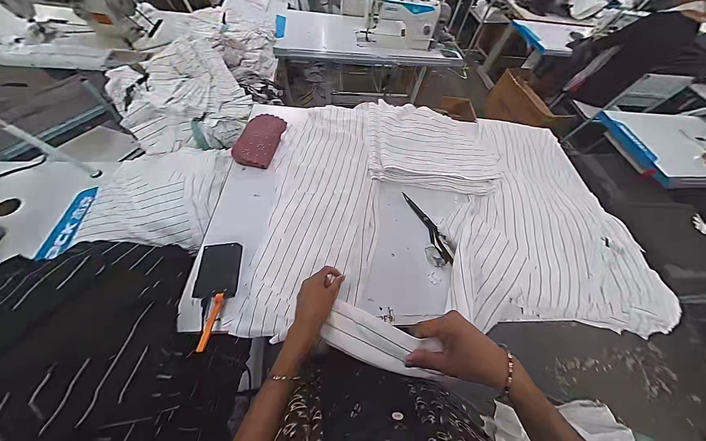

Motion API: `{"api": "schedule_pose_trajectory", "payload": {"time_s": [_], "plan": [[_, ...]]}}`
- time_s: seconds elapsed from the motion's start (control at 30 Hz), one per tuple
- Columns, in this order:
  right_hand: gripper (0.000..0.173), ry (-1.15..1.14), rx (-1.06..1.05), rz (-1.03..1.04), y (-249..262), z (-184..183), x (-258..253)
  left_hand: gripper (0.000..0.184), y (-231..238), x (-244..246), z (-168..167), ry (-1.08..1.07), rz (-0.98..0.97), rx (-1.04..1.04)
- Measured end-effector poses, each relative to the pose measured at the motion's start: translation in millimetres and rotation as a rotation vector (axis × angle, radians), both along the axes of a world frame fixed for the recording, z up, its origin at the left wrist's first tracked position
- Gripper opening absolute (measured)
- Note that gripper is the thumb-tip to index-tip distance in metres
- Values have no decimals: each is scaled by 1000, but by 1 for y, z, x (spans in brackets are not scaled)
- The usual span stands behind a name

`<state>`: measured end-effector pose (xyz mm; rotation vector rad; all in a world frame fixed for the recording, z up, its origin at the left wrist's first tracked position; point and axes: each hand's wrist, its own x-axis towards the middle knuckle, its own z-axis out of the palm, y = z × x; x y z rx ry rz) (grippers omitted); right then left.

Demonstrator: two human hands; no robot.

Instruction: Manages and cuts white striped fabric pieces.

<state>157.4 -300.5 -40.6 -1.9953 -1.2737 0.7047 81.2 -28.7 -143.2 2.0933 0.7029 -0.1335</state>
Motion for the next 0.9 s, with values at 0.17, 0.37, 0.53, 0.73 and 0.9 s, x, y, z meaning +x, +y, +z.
{"api": "schedule_pose_trajectory", "payload": {"time_s": [0.17,0.37,0.53,0.73,0.9], "plan": [[40,143,-37,-9,-22,20,22,55,-23,38,23,211,-165,57],[35,187,-11,-36,-20,17,33,44,-41,44,21,361,-274,180],[35,210,-63,-44,-8,11,39,39,-39,47,18,305,-186,101],[35,178,-68,-36,5,6,45,45,-29,73,26,421,-140,76],[37,177,-65,-68,4,3,49,30,2,49,20,-64,-38,-228]]}}
